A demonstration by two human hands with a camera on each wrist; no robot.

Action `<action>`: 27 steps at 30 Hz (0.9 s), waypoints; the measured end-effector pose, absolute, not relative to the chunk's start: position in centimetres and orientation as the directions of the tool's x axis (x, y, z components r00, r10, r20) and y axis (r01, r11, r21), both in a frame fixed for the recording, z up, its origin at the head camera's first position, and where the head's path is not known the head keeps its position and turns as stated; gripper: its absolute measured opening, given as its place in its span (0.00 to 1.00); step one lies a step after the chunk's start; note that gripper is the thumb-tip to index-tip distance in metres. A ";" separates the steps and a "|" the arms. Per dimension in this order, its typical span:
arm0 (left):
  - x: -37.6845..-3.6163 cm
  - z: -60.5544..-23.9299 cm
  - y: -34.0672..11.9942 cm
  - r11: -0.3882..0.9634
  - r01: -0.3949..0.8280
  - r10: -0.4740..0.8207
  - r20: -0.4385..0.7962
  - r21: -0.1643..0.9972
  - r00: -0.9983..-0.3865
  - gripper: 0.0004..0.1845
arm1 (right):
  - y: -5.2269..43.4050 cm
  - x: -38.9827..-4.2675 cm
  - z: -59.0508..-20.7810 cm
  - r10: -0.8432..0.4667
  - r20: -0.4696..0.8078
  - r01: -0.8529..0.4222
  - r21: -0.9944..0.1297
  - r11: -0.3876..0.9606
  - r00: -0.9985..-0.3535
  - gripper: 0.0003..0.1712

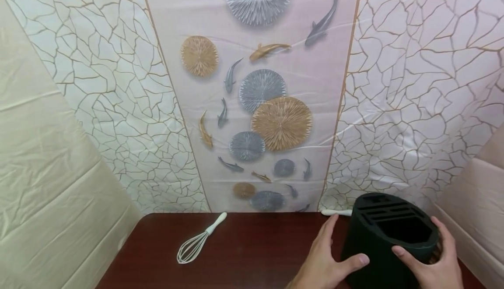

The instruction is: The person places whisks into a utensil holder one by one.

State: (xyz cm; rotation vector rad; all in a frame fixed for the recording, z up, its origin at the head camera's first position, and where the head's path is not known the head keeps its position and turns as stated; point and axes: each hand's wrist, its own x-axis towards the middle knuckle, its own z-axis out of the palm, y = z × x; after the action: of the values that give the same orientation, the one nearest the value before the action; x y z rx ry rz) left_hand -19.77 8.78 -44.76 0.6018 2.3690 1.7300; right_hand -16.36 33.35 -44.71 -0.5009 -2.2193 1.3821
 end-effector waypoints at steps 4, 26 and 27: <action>-19.8 -45.2 9.1 0.212 0.223 0.381 0.130 0.952 -0.915 0.46 | 32.9 -16.2 -45.0 0.508 0.214 0.033 -0.900 0.434 -0.834 0.67; -19.6 -45.6 9.7 0.087 0.281 0.334 0.237 0.956 -0.912 0.58 | 31.8 -16.0 -49.3 0.275 0.443 -0.310 -0.855 0.415 -0.854 0.41; -19.5 -45.6 9.7 0.084 0.278 0.336 0.235 0.957 -0.912 0.59 | 32.0 -16.1 -49.5 0.255 0.462 -0.330 -0.842 0.428 -0.850 0.42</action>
State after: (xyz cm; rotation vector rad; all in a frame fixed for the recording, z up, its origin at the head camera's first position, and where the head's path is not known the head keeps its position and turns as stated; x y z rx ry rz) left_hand -19.55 9.73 -45.58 0.6465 2.2796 1.9933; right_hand -16.09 32.00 -49.49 0.0632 -2.1509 1.4381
